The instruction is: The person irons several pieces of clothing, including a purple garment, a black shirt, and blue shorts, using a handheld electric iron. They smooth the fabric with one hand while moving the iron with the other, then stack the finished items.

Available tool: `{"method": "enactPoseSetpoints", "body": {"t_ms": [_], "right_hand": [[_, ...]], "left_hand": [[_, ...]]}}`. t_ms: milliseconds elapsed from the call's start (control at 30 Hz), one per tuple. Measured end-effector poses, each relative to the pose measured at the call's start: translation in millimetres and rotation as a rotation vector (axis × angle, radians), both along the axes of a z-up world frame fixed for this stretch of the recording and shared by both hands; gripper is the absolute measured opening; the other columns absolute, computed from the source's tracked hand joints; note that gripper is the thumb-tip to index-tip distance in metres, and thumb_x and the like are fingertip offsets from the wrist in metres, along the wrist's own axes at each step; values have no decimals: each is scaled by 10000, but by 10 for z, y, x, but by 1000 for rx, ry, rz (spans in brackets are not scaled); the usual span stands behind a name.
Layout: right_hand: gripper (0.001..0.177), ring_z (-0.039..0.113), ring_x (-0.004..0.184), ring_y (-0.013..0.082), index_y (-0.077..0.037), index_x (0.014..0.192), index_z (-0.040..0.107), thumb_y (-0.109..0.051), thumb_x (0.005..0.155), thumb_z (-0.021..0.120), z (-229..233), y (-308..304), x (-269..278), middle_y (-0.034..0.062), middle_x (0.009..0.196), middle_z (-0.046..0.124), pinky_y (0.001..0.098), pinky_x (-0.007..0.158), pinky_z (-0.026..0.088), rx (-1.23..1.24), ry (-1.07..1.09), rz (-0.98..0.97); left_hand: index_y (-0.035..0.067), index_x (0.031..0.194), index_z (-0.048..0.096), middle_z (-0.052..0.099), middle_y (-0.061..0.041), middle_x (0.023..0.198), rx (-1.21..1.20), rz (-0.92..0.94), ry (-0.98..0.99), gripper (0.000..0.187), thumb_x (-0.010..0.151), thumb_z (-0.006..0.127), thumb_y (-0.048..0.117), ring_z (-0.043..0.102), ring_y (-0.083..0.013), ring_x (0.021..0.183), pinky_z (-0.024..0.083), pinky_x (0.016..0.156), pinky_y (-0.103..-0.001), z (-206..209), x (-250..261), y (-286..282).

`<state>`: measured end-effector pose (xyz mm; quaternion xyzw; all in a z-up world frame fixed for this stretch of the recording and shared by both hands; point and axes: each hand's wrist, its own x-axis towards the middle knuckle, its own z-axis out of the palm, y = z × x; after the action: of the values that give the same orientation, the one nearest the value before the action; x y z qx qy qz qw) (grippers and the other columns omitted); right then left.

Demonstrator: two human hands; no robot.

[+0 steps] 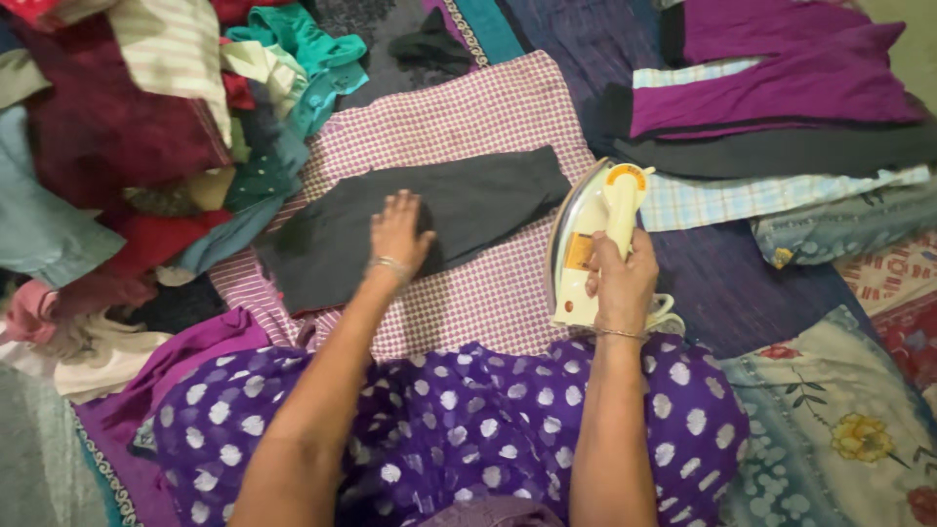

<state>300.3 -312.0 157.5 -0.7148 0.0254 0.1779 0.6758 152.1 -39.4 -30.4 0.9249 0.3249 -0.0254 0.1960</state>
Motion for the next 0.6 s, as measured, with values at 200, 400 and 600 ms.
{"method": "enactPoseSetpoints", "body": {"t_ms": [200, 400, 600], "right_hand": [[157, 451, 452, 41, -29, 1065, 602, -114, 947, 662, -215, 363, -275, -1, 680, 552, 206, 375, 363, 50, 43, 191], [181, 486, 465, 40, -28, 1107, 608, -138, 972, 656, -568, 877, -528, 1, 693, 578, 203, 396, 404, 95, 57, 339], [227, 549, 474, 69, -41, 1086, 600, -216, 956, 661, -874, 1412, -749, 17, 680, 613, 239, 418, 451, -192, -49, 365]], "left_hand": [[136, 1621, 232, 176, -51, 1711, 92, -110, 36, 773, 996, 524, 486, 129, -279, 1572, 138, 1236, -562, -85, -265, 637], [182, 1629, 207, 166, -1, 1703, 121, -105, 58, 728, 1023, 391, 541, 105, -227, 1566, 17, 1221, -602, -116, -266, 802], [199, 1637, 235, 186, 19, 1714, 223, -76, -46, 723, 1018, 395, 536, 133, -189, 1573, -6, 1242, -584, -107, -378, 758]]}}
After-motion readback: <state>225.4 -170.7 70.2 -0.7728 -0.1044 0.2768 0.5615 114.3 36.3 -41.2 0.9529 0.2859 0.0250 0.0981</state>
